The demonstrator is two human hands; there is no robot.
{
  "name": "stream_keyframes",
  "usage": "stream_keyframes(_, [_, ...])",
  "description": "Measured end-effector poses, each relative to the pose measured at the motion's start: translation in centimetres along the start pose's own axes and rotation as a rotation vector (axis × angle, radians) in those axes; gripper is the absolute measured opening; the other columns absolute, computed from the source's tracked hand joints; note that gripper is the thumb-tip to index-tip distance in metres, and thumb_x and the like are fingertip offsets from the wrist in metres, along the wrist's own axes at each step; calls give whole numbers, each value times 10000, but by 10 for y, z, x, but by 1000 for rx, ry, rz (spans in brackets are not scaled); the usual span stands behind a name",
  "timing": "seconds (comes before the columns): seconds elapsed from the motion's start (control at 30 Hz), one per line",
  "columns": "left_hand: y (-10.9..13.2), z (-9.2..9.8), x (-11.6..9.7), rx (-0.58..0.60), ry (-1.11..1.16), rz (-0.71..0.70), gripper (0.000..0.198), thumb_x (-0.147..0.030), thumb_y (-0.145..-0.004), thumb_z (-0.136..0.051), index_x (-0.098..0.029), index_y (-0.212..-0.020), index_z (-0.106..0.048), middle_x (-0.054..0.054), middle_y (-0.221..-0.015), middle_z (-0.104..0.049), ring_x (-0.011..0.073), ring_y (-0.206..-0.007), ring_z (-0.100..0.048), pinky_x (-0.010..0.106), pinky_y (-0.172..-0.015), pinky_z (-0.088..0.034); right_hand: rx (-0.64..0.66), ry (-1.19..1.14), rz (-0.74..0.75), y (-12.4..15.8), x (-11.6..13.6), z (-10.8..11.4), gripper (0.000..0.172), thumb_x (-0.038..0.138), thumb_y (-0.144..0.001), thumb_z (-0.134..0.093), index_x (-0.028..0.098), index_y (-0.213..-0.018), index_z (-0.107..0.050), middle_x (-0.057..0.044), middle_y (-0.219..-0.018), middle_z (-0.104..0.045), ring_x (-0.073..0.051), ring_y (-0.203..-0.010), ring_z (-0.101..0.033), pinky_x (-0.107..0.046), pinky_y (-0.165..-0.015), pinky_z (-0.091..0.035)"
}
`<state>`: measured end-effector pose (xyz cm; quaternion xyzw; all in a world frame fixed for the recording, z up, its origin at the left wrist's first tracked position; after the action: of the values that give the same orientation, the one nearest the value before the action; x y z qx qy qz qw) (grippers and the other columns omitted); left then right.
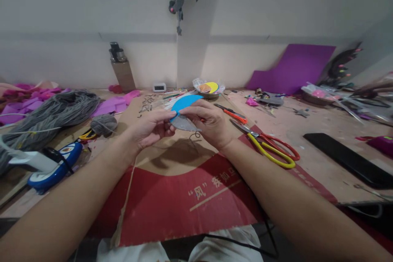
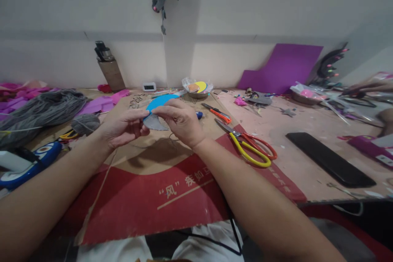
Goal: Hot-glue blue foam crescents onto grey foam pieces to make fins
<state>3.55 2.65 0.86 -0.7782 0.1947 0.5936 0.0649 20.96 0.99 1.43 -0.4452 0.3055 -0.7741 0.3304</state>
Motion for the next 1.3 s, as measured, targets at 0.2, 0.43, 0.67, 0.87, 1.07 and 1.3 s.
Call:
stream_keyframes(0.2, [-2,8,-6,68,-417,-228,204,-356,-756,-721,-156,-729,-701,43,-670,-659,109,-582,-576,229,-564,-439,92,28,42,-6,-12,4,302,253,-897,-568,281,-1185,-659,-27,-963,-668,-144,-789,-575,-307,-765,-477])
stream_keyframes(0.43, [1,6,-14,-112,-540,-366,173,-337,-746,-712,-175,-805,-690,31,-714,-686,128,-590,-614,236,-542,-425,124,94,-21,-8,-20,4,473,124,-867,-536,245,-1324,-510,-43,-997,-666,-138,-742,-554,-292,-711,-461])
stream_keyframes(0.67, [5,9,-17,-294,-577,-464,194,-328,-759,-703,-164,-852,-655,46,-744,-716,157,-667,-672,232,-562,-450,121,175,38,-8,4,0,136,230,-921,-537,222,-925,-673,-51,-935,-670,-171,-847,-595,-319,-783,-452])
stream_keyframes(0.87, [0,16,-15,-360,-543,-535,194,-325,-761,-698,-155,-847,-663,52,-760,-719,146,-635,-668,224,-525,-438,1,290,-231,-12,-10,13,366,432,-956,-456,190,-778,-665,-66,-810,-674,-193,-771,-597,-322,-718,-423])
stream_keyframes(1.07, [-2,22,-16,-417,-489,-575,173,-317,-736,-722,-162,-774,-658,54,-765,-717,160,-651,-689,234,-538,-474,365,755,-711,-3,-64,24,381,467,-862,-548,111,-906,-679,-197,-885,-701,-291,-822,-651,-364,-691,-438])
stream_keyframes(1.3, [-9,31,-14,-415,-405,-533,186,-309,-752,-693,-141,-794,-626,66,-750,-720,173,-621,-699,234,-521,-501,303,626,-830,18,-93,10,427,231,-651,-714,87,-1046,-640,-195,-928,-698,-289,-845,-666,-332,-685,-474])
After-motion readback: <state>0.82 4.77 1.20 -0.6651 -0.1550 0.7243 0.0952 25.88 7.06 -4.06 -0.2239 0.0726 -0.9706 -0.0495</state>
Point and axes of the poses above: each hand's wrist, its own y-axis away from the middle knuckle, its own z-axis out of the back of the hand, x = y × z, the point moved 3 cm from there along -y, towards the middle knuckle
